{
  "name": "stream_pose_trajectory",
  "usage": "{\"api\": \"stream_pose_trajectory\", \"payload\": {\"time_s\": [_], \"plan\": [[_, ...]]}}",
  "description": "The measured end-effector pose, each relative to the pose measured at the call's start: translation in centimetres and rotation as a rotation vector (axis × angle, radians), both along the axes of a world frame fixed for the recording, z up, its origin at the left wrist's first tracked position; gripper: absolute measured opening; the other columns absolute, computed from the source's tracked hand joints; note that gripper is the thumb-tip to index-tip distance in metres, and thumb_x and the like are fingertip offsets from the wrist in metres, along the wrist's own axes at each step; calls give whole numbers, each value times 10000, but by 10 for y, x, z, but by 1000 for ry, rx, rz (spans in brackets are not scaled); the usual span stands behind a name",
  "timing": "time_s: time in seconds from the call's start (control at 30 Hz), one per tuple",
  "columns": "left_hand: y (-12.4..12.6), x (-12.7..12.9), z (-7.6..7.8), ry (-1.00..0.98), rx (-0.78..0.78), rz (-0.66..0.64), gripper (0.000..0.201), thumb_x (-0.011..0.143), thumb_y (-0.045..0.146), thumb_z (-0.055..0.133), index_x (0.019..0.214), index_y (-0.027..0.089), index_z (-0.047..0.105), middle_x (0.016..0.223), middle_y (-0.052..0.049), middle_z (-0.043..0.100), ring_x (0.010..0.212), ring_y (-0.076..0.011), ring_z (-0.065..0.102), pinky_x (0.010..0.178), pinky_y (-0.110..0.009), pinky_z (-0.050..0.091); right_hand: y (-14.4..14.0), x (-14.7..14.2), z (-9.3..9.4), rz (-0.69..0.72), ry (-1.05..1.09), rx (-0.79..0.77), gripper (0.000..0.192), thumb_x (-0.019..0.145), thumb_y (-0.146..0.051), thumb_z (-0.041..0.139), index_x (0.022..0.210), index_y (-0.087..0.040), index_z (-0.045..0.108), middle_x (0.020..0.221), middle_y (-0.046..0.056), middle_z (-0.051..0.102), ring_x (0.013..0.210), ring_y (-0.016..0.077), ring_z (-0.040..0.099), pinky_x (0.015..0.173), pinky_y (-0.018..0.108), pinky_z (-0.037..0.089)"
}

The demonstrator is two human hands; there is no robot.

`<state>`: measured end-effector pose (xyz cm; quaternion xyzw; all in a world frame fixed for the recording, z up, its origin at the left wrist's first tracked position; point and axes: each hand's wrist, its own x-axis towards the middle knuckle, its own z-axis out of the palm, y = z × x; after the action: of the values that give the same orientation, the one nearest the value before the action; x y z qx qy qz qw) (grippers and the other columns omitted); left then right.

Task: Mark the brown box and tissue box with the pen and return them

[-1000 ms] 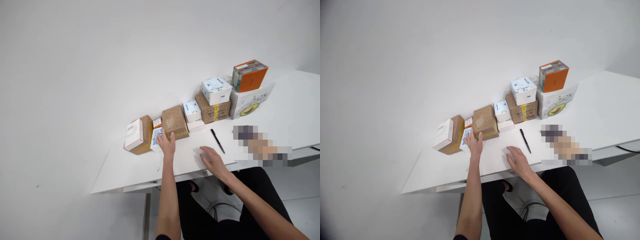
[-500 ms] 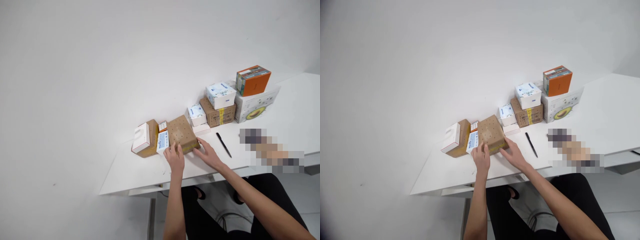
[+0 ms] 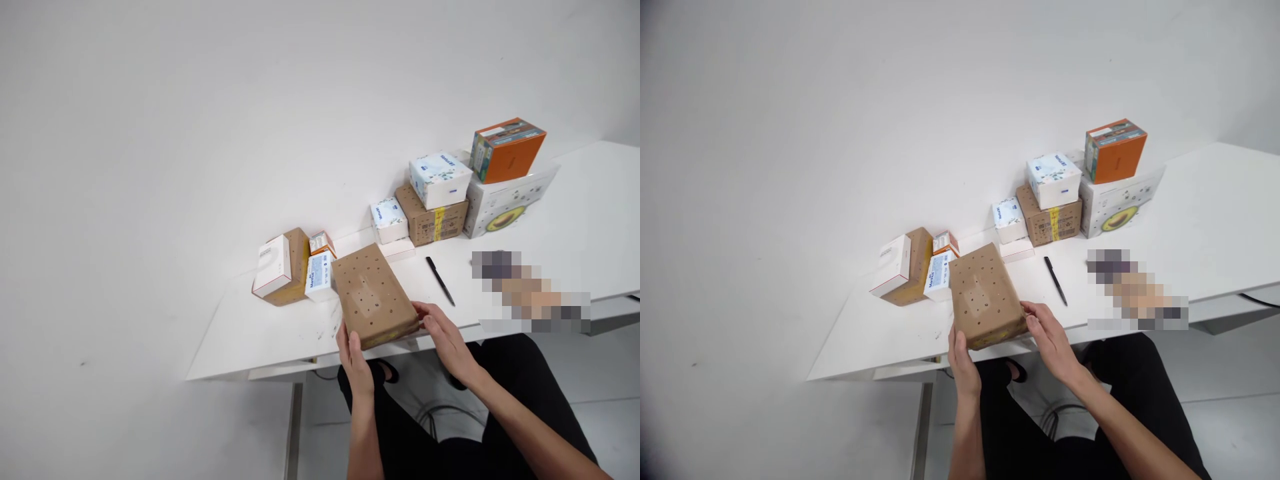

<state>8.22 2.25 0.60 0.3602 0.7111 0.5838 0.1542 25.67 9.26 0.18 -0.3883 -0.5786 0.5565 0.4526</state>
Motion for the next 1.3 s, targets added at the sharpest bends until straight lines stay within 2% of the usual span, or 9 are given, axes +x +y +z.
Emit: {"api": "stream_pose_trajectory", "payload": {"time_s": [0.23, 0.37, 0.47, 0.57, 0.67, 0.77, 0.9, 1.1, 1.3], "plan": [[-18, -25, 60, 337, -50, -84, 407, 852, 409, 510, 1237, 291, 564, 1415, -68, 337, 1348, -268, 299, 1072, -429, 347, -46, -7, -1, 297, 77, -145, 380, 933, -464, 356, 1184, -261, 557, 1169, 68, 603, 1061, 244, 542, 910, 370, 430], [-22, -23, 81, 540, -21, -259, 414, 742, 233, 642, 1149, 306, 621, 1474, -28, 235, 1373, -306, 240, 1103, -488, 287, -52, -8, -8, 493, 3, -221, 500, 931, -540, 267, 954, -210, 641, 835, 67, 660, 777, 212, 600, 730, 351, 482], [-22, -17, 76, 573, 19, -325, 636, 699, 191, 677, 1285, 351, 490, 1522, -12, 126, 1411, -318, 133, 1106, -511, 265, -40, 1, -5, 438, -24, -285, 587, 918, -581, 241, 751, -180, 635, 652, 51, 625, 596, 172, 562, 602, 314, 465], [-21, -14, 62, 401, 4, -236, 896, 716, 306, 695, 1449, 347, 182, 1548, -50, 44, 1424, -303, 90, 1102, -486, 278, -20, 16, 7, 131, -13, -250, 575, 906, -594, 269, 629, -186, 565, 544, 22, 547, 509, 142, 499, 515, 279, 415], [-21, -13, 51, 92, -23, -43, 842, 829, 479, 545, 1480, 271, 54, 1549, -98, 109, 1419, -264, 155, 1110, -421, 277, 1, 27, 21, -202, -40, -76, 459, 902, -557, 351, 762, -192, 593, 577, 0, 515, 530, 134, 479, 529, 271, 413], [-20, -15, 50, -122, -118, 37, 710, 887, 539, 402, 1477, 236, 148, 1511, -103, 266, 1387, -230, 262, 1092, -348, 310, 21, 27, 30, -320, -114, 37, 405, 894, -522, 413, 1072, -205, 592, 830, 39, 592, 608, 137, 523, 587, 286, 461], [-19, -18, 58, -127, -163, -94, 673, 861, 536, 471, 1441, 252, 284, 1452, -99, 387, 1210, -224, 495, 978, -314, 433, 41, 13, 33, -219, -155, 114, 493, 891, -527, 408, 1291, -250, 486, 1212, 96, 505, 723, 144, 588, 677, 329, 516], [-20, -23, 67, -162, -63, -196, 740, 818, 469, 580, 1446, 278, 238, 1405, -110, 430, 1121, -214, 546, 888, -313, 484, 38, 8, 25, -221, -66, 102, 408, 889, -528, 410, 1127, -228, 550, 1052, 69, 585, 885, 196, 588, 819, 362, 491], [-14, -22, 53, 59, 142, -197, 409, 801, 403, 615, 1177, 248, 571, 1432, -95, 346, 1311, -263, 372, 1018, -348, 383, 17, 21, 5, -247, -21, 44, 374, 901, -536, 357, 1001, -235, 555, 1220, 74, 569, 1084, 234, 540, 932, 381, 436]]}}
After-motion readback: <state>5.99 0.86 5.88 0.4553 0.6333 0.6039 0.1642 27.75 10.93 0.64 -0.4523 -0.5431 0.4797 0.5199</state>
